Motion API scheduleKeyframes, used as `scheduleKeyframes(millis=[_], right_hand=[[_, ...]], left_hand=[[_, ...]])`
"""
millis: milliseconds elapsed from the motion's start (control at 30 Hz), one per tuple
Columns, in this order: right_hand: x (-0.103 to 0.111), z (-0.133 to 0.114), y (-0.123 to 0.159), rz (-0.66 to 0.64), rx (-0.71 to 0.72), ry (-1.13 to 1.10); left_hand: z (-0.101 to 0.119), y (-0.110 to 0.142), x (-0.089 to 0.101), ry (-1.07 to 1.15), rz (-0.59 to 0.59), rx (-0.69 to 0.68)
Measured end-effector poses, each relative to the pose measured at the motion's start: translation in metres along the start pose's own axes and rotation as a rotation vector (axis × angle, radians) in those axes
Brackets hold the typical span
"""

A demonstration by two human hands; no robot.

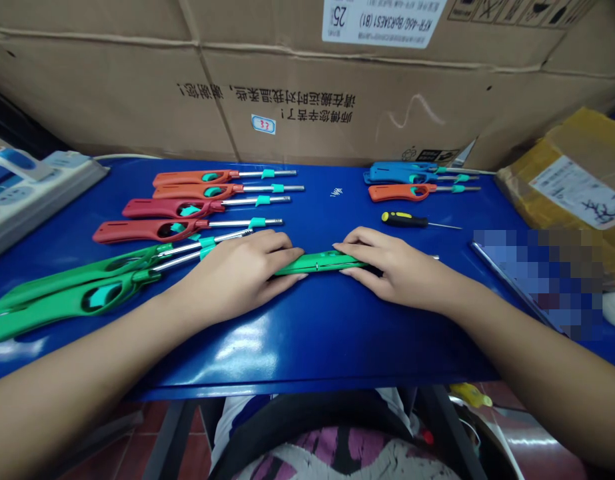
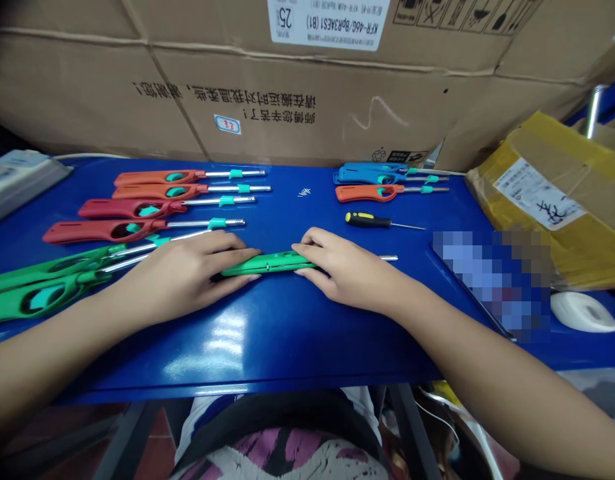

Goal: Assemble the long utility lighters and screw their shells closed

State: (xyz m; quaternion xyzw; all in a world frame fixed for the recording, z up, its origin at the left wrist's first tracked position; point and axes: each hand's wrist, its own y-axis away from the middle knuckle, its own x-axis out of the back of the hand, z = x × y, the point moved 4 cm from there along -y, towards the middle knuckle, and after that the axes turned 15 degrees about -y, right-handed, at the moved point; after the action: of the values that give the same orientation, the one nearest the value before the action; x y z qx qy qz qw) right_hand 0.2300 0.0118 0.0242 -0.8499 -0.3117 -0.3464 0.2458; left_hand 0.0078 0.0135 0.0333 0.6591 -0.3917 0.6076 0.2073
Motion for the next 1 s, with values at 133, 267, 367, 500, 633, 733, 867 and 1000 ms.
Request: scheduleKeyframes(millis=[133, 267, 367, 500, 633, 733, 867, 1000], right_hand=[[0.003, 0.000, -0.002, 0.036, -0.007, -0.019], [0.009, -0.003, -0.003, 0.047, -0.005, -0.070], [0.012, -0.003, -0.002, 0.049, -0.006, -0.076], [0.010, 0.000, -0.001, 0.045, -0.032, -0.028], [0.012, -0.004, 0.000, 0.085, 0.024, -0.016], [0.015, -0.010, -0.001, 0.143, 0.081, 0.022], [0.027, -0.008, -0.002, 0.365, 0.091, 0.046], [0.037, 0.014, -0.001, 0.534, -0.080, 0.061]], left_hand=[[-0.002, -0.001, 0.001, 0.096, 0.001, 0.022], [-0.004, -0.001, 0.000, 0.112, 0.010, 0.040], [-0.004, -0.001, -0.001, 0.101, 0.004, 0.044], [-0.004, -0.002, -0.003, 0.159, -0.017, 0.041], [-0.007, -0.003, -0.006, 0.274, -0.005, 0.096], [-0.009, -0.004, -0.009, 0.369, 0.000, 0.152], [-0.013, -0.004, -0.012, 0.426, -0.035, 0.282], [-0.016, -0.001, -0.014, 0.571, -0.108, 0.371]])
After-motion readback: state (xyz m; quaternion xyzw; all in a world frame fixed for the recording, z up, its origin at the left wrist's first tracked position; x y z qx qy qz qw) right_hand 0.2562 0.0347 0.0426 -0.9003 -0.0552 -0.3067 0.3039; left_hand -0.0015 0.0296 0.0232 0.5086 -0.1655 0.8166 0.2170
